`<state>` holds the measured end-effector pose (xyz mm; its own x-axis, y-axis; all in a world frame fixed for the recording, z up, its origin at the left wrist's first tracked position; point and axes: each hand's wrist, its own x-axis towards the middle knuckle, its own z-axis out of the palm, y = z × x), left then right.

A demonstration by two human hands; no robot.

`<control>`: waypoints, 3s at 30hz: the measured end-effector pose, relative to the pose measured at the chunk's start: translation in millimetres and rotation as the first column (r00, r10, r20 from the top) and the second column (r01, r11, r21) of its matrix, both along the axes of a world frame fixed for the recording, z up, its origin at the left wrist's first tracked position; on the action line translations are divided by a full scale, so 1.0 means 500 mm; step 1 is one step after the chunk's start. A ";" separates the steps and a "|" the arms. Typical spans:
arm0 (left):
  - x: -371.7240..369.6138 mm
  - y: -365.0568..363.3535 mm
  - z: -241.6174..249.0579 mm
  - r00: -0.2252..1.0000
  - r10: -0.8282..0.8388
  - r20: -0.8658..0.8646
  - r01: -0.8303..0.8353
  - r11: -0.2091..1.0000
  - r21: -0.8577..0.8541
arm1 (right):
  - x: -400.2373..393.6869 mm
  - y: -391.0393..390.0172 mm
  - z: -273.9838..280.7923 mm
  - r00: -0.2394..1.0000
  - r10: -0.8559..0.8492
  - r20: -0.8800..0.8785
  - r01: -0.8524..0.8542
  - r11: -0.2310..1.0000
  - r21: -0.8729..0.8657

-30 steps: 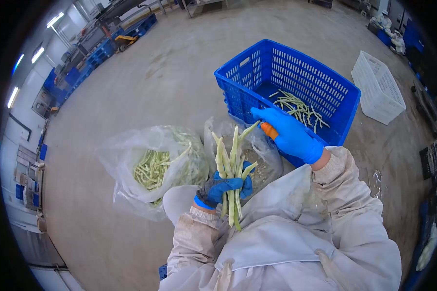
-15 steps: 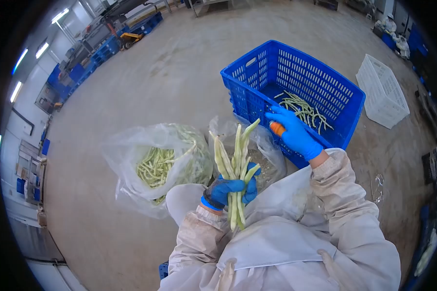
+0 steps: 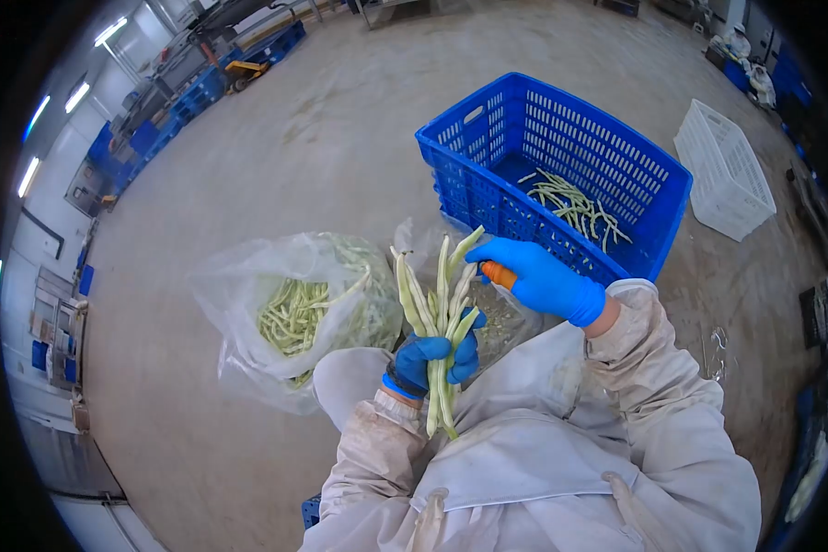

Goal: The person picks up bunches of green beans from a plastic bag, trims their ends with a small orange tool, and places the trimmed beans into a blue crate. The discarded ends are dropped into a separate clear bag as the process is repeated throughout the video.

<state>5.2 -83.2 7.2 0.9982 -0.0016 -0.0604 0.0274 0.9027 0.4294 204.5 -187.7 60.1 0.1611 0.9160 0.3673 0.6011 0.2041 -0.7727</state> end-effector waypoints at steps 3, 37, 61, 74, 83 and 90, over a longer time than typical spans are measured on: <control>0.000 -0.004 -0.003 1.000 -0.005 -0.009 0.005 1.000 -0.010 | 0.015 0.002 -0.009 0.931 -0.003 0.364 -0.015 0.999 0.049; 0.010 0.026 0.017 0.971 -0.041 -0.237 0.154 0.864 0.480 | 0.050 0.034 -0.006 0.676 0.107 0.729 -0.034 0.993 -0.114; 0.047 0.029 0.008 0.914 0.159 -0.374 0.080 0.832 0.548 | 0.003 0.030 -0.070 0.888 0.047 0.457 0.003 0.994 -0.109; 0.051 0.036 -0.005 0.900 0.119 -0.419 0.143 0.828 0.542 | 0.028 0.013 -0.057 0.974 -0.225 0.034 0.219 0.967 0.129; 0.041 0.030 -0.006 0.909 0.107 -0.404 0.117 0.862 0.493 | 0.031 0.028 -0.068 0.965 -0.093 0.244 0.096 0.995 0.002; 0.083 0.008 -0.009 0.907 0.109 -0.406 0.124 0.855 0.505 | 0.001 0.057 -0.146 0.844 -0.516 0.146 0.502 0.856 0.123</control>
<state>46.8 -79.1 2.9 0.8811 0.1378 -0.4523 0.3090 0.5562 0.7714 205.2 -159.1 -12.9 0.5268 0.6897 0.4969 0.7552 -0.1115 -0.6459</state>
